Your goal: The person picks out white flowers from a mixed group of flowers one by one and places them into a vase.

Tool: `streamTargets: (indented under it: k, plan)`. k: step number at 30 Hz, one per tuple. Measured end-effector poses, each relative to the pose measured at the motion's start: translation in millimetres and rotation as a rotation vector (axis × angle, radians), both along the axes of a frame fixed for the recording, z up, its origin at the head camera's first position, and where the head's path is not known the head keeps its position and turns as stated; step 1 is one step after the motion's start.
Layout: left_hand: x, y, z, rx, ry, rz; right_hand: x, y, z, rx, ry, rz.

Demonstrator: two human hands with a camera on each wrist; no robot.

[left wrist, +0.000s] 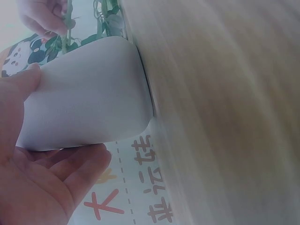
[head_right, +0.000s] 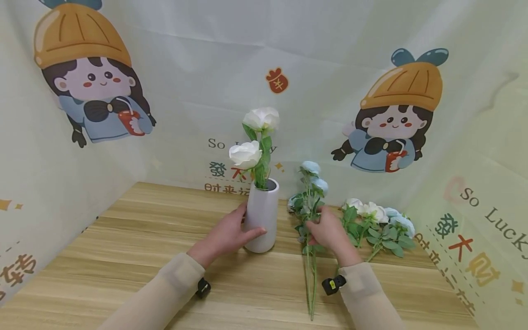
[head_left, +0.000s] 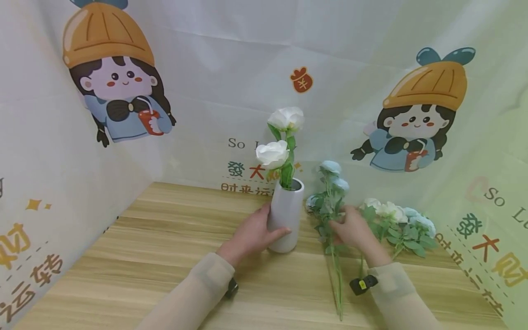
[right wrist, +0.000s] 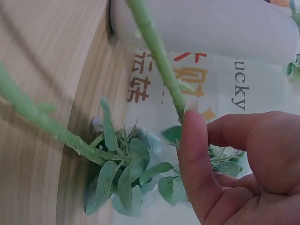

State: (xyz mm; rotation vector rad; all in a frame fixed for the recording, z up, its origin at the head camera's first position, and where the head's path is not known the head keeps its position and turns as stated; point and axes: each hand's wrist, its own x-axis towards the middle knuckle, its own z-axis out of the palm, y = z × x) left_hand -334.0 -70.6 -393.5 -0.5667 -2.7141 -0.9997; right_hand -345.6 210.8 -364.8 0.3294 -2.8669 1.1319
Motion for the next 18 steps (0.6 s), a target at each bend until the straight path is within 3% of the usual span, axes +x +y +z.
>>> streamTargets:
  k: [7, 14, 18]
  plan:
    - [0.3, 0.3, -0.2, 0.005, 0.008, -0.002, -1.4, -3.1, -2.8, -0.149, -0.07, 0.015]
    - [0.2, 0.5, -0.3, 0.008, -0.003, 0.005, -2.0, -1.0, -8.8, -0.034, -0.093, 0.003]
    - [0.1, 0.5, -0.7, 0.006, -0.006, 0.01, -2.1, 0.0, -10.2, -0.025, -0.097, -0.004]
